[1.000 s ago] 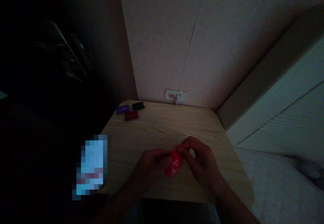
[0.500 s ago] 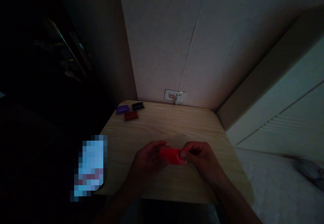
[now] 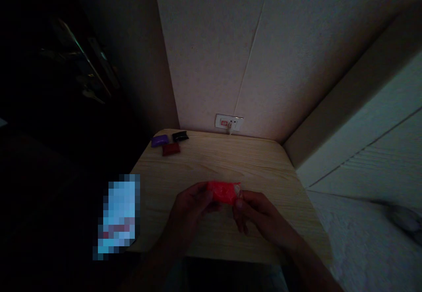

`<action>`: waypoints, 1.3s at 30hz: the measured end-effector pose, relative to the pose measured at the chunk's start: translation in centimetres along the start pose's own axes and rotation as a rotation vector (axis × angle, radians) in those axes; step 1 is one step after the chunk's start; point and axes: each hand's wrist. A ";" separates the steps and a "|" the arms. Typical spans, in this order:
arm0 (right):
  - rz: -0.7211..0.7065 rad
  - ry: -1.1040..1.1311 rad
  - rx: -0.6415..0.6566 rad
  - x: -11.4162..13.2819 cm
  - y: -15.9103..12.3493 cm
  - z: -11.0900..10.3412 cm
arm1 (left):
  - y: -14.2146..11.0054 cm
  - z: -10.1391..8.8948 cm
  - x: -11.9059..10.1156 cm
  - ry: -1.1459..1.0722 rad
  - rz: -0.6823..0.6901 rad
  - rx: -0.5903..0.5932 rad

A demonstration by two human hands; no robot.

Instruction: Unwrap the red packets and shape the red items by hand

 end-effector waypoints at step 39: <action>0.149 0.178 -0.132 0.1 -0.4 1.3 | -0.2 0.2 0.6 0.076 0.029 -0.074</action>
Point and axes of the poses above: each hand's wrist, its own y-axis towards the middle knuckle, its own z-axis out of the palm, x = y × z, and after that the axes turned 1 degree about y, right-handed
